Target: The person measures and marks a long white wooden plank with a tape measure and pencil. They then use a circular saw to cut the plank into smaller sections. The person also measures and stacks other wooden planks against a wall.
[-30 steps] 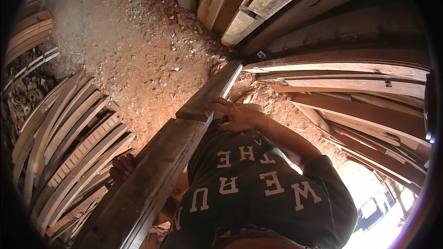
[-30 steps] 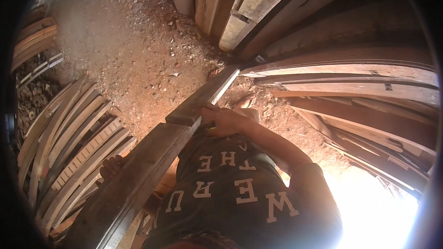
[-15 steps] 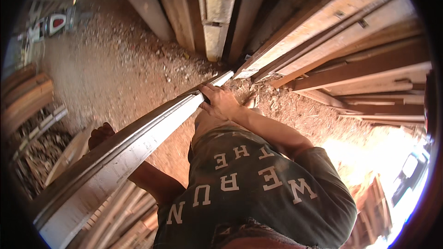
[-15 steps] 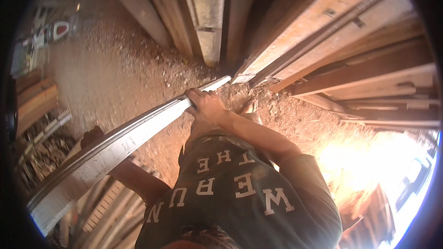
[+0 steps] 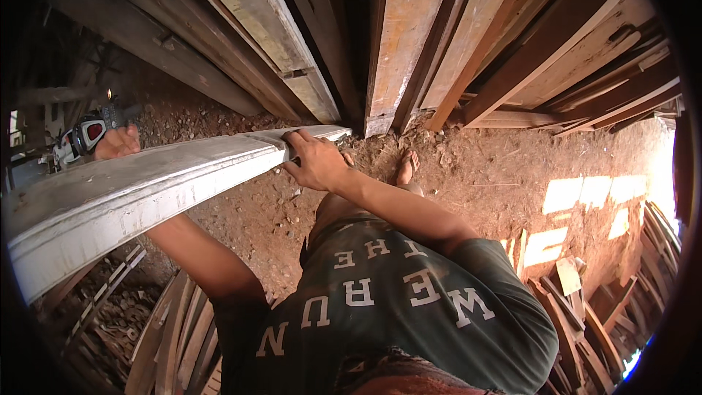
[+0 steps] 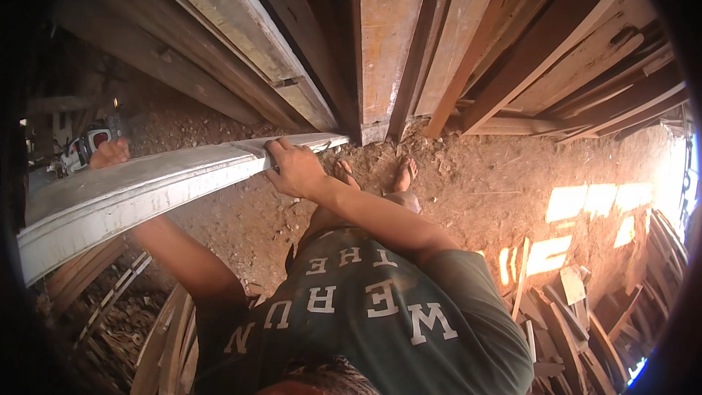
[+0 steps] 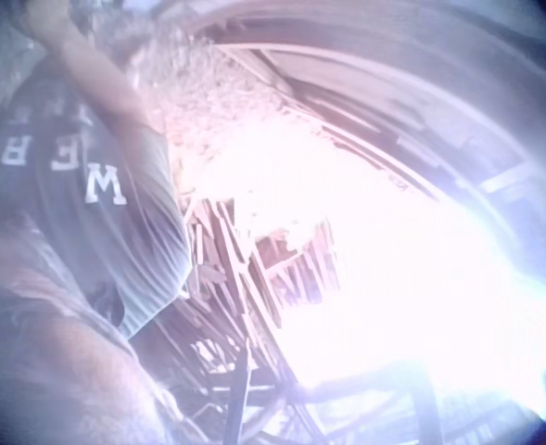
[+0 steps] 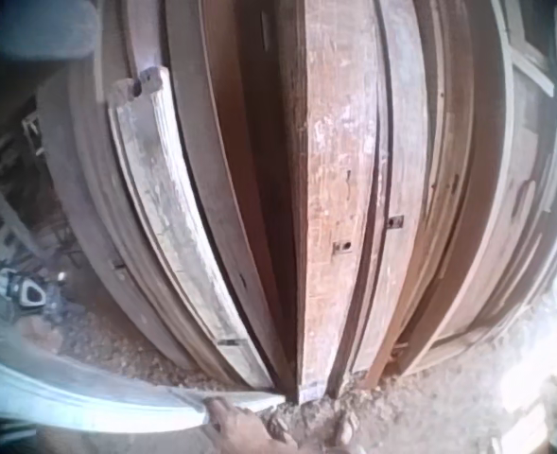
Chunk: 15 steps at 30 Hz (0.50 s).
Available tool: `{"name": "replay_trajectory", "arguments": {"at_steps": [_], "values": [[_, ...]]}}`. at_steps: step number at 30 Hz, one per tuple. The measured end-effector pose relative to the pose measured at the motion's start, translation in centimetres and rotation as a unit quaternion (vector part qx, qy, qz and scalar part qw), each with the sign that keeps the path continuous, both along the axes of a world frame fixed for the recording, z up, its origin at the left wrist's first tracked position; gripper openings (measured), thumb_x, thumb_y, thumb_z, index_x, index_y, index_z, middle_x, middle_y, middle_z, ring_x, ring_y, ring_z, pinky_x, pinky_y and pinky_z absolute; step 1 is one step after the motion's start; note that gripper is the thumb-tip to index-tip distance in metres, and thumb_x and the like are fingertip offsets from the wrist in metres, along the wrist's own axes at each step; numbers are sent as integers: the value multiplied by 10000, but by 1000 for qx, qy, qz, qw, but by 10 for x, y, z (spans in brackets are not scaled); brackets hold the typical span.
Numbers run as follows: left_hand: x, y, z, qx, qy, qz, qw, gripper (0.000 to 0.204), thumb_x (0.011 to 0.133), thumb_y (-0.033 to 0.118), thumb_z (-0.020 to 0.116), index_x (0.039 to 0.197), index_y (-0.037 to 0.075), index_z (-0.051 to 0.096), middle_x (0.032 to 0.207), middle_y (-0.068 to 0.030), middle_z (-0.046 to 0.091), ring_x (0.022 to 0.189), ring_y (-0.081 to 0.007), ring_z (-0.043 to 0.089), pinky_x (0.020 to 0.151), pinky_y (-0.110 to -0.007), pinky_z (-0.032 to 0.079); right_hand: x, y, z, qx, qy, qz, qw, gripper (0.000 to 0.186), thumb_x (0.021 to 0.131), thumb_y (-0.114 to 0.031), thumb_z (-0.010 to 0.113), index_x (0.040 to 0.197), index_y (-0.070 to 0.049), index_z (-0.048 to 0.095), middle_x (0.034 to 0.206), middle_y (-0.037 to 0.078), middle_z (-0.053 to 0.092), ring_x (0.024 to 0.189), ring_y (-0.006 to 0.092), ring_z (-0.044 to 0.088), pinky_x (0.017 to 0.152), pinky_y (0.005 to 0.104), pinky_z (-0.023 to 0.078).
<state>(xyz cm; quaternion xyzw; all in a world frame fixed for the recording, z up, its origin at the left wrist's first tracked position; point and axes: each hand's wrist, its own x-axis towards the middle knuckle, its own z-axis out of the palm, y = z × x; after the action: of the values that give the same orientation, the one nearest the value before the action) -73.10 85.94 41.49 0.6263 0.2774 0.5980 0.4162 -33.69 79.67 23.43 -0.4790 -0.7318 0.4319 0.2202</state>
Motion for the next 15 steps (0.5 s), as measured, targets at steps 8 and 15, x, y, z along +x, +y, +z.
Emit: {"name": "replay_trajectory", "arguments": {"at_steps": [8, 15], "values": [[72, 1, 21, -119, -112, -55, 985, 754, 1091, 601, 205, 711, 84, 601, 686, -95, 509, 685, -228, 465, 945, -403, 370, 129, -24, -89, -236, -7, 20, 971, 553, 909, -456, 682, 1270, -37, 680, 1096, 250, 746, 1083, 416, 710, 958, 474, 544], [60, 22, -8, -63, -128, -173, 975, 813, 1097, 630, 166, 718, 76, 626, 712, -86, 559, 719, -244, 558, 960, -424, 406, 150, -22, -125, -274, 77, 86, 955, 532, 988, -456, 671, 1254, 4, 714, 1106, 198, 742, 1024, 263, 691, 904, 377, 537]]}}
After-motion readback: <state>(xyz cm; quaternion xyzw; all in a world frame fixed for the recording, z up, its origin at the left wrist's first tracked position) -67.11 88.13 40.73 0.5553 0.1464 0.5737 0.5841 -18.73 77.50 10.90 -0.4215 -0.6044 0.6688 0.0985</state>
